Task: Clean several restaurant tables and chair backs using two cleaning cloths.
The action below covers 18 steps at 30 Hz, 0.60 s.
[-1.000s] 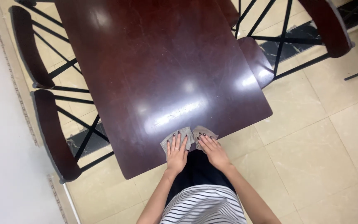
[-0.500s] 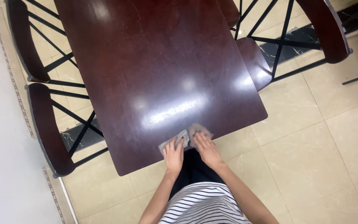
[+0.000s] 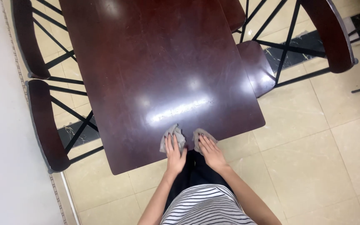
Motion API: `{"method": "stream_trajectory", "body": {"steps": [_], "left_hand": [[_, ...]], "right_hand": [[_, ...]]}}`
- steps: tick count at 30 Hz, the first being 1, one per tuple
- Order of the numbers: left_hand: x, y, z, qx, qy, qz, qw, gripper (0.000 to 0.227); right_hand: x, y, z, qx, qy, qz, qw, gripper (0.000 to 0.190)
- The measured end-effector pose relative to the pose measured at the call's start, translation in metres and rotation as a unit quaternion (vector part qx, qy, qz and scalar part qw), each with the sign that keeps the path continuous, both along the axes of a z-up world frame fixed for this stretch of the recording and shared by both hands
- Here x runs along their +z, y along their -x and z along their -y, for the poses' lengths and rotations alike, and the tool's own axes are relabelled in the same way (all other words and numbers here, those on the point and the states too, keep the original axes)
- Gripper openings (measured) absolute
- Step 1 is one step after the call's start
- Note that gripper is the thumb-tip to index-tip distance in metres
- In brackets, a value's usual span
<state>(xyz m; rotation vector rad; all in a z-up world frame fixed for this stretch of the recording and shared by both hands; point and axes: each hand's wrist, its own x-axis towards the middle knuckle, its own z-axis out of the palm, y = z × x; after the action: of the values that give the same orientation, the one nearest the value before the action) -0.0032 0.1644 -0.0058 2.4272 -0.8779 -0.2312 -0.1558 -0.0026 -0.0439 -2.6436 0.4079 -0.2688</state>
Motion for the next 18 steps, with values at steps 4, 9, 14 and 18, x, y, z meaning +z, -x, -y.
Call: {"method": "stream_trajectory", "body": {"steps": [4,9,14,18], "left_hand": [[0.003,0.014,-0.01,-0.073,-0.023,-0.174,0.982,0.087],[0.011,-0.002,0.004,-0.149,-0.07,-0.159,0.973,0.086],[0.012,-0.013,0.008,-0.228,-0.159,-0.007,0.961,0.069],[0.014,-0.015,0.005,-0.223,-0.152,0.006,0.963,0.056]], "right_hand": [[-0.01,0.037,0.058,-0.106,-0.098,-0.055,0.988,0.051],[-0.02,0.038,0.128,-0.34,-0.024,0.084,0.936,0.062],[-0.06,-0.008,0.074,-0.606,-0.273,0.28,0.692,0.066],[-0.121,-0.015,0.01,-0.618,-0.339,0.232,0.67,0.063]]}}
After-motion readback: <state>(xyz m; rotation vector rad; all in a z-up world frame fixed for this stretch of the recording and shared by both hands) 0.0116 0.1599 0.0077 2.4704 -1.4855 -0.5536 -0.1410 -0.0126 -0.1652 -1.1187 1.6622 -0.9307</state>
